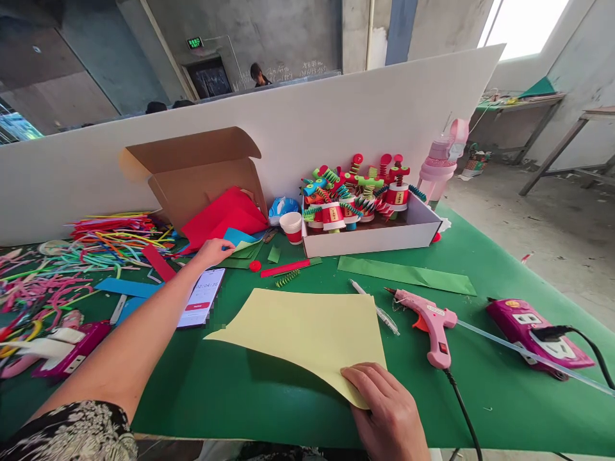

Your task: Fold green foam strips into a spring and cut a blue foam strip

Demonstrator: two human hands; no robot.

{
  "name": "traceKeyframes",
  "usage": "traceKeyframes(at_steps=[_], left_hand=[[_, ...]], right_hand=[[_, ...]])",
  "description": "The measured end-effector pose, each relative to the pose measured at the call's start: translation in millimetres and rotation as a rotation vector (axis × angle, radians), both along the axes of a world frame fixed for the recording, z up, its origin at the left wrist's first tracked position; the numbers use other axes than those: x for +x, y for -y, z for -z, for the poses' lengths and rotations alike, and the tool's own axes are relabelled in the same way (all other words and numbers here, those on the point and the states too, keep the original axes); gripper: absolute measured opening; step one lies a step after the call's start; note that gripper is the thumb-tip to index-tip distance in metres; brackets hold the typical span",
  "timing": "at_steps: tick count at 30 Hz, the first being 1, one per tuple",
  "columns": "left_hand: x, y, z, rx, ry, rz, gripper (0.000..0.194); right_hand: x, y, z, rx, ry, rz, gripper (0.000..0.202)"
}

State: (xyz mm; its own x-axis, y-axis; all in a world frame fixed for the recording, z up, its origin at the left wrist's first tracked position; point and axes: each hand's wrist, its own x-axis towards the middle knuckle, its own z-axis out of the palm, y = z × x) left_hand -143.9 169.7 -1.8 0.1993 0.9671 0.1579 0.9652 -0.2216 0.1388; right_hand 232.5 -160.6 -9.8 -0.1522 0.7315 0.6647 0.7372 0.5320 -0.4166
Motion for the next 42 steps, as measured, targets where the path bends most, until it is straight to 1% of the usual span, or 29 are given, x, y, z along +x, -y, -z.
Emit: traceKeyframes(at_steps=[5, 9, 14, 27, 42], left_hand=[[-1.6, 5.2, 9.4, 0.028, -0.079, 0.112, 0.024], [0.8, 10.2, 9.8, 0.045, -0.138, 0.143, 0.023], [5.6, 14.9, 5.8, 0.027, -0.178, 0.135, 0.023], [11.6, 18.8, 2.3, 0.013, -0.263, 0.106, 0.026], [14.6, 19.5, 2.5, 0.001, -0.288, 0.085, 0.027]], right_hand=[[-0.4, 0.1, 0.5, -0.004, -0.004, -0.005, 0.024], [-0.5, 0.1, -0.2, -0.002, 0.000, -0.007, 0.025], [-1.2, -1.0, -1.9, 0.015, 0.006, -0.005, 0.025], [0.0, 0.3, -0.1, -0.006, 0.005, 0.003, 0.024], [0.1, 0.4, 1.4, -0.004, 0.014, -0.005, 0.024]])
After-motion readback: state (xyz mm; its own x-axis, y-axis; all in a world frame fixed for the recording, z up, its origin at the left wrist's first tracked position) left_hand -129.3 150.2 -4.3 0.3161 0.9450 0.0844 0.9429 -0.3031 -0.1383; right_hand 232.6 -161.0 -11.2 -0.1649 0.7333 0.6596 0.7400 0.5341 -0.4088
